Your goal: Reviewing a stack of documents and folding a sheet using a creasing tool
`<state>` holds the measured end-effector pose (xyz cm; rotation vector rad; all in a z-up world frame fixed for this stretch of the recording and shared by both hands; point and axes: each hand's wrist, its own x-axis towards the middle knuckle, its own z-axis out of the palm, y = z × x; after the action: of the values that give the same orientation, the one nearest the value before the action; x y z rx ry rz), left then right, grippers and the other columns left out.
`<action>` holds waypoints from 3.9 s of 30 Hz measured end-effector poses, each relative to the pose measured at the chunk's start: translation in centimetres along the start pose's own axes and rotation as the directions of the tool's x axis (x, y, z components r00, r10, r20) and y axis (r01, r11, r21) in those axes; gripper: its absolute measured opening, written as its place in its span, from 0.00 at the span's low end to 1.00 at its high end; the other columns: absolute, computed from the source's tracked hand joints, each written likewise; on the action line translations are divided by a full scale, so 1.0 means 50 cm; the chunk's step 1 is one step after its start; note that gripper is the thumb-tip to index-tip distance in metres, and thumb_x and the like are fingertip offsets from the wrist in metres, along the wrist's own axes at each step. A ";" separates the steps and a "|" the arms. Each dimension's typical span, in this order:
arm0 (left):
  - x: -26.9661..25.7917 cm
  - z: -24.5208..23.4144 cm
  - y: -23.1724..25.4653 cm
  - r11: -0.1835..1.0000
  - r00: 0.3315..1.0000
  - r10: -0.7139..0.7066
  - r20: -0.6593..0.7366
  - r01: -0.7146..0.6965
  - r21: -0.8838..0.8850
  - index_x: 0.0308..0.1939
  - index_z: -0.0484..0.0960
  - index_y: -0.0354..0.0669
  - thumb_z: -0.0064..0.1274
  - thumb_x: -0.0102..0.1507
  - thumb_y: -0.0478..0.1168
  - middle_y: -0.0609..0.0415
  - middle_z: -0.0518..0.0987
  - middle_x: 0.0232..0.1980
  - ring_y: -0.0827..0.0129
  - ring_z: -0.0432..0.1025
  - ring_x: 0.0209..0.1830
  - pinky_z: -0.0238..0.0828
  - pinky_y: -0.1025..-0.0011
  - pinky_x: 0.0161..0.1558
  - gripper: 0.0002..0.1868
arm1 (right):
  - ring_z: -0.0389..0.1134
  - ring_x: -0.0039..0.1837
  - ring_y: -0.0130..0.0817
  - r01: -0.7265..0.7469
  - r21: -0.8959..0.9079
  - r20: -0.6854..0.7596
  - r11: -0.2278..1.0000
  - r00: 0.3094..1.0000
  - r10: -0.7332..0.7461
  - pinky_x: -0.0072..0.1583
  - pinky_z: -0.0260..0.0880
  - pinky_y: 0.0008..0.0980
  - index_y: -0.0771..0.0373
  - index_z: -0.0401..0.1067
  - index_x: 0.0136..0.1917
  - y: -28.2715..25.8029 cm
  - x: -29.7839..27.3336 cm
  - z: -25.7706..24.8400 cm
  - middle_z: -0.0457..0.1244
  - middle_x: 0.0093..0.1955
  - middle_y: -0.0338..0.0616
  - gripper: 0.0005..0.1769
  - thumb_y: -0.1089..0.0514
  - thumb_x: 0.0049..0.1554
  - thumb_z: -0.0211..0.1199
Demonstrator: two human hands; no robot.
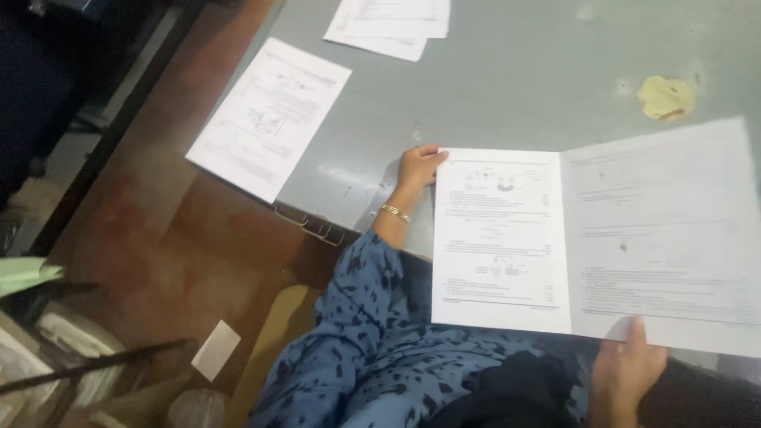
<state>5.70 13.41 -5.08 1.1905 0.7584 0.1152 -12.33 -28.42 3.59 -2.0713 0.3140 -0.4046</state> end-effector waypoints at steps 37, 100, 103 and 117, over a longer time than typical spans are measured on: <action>-0.313 -0.092 0.063 0.082 0.582 0.728 0.362 -0.598 0.797 0.60 0.77 0.25 0.48 0.65 0.24 0.34 0.74 0.66 0.44 0.67 0.68 0.62 0.51 0.69 0.19 | 0.57 0.78 0.49 0.834 0.333 0.610 0.440 0.165 -0.775 0.76 0.55 0.45 0.64 0.63 0.75 -0.221 0.035 0.573 0.59 0.77 0.52 0.32 0.60 0.57 0.56; -0.119 0.124 0.082 -0.121 0.620 0.501 0.604 -0.641 0.758 0.66 0.72 0.40 0.48 0.56 0.47 0.44 0.60 0.79 0.49 0.63 0.71 0.54 0.45 0.66 0.34 | 0.61 0.76 0.55 0.899 0.109 0.481 0.423 0.325 -0.814 0.79 0.55 0.45 0.75 0.69 0.70 -0.168 0.446 0.603 0.63 0.71 0.65 0.21 0.67 0.65 0.53; -0.126 0.141 0.092 -0.125 0.639 0.486 0.597 -0.625 0.771 0.61 0.73 0.37 0.48 0.54 0.46 0.41 0.61 0.78 0.45 0.64 0.67 0.55 0.44 0.60 0.32 | 0.62 0.76 0.50 0.931 -0.120 0.484 0.345 0.359 -0.798 0.79 0.55 0.41 0.75 0.70 0.71 -0.156 0.500 0.646 0.65 0.71 0.62 0.21 0.67 0.65 0.56; -0.120 0.149 0.083 -0.115 0.618 0.538 0.573 -0.619 0.777 0.57 0.74 0.33 0.48 0.58 0.50 0.38 0.60 0.79 0.43 0.64 0.65 0.53 0.40 0.59 0.30 | 0.63 0.75 0.45 0.841 -0.101 0.489 0.531 0.507 -0.710 0.77 0.57 0.38 0.69 0.74 0.72 -0.167 0.651 0.670 0.66 0.72 0.56 0.19 0.62 0.71 0.55</action>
<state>6.83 6.37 2.56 2.7898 -0.0006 0.3893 31.45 -10.49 -0.09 -2.4768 -0.9552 -0.4737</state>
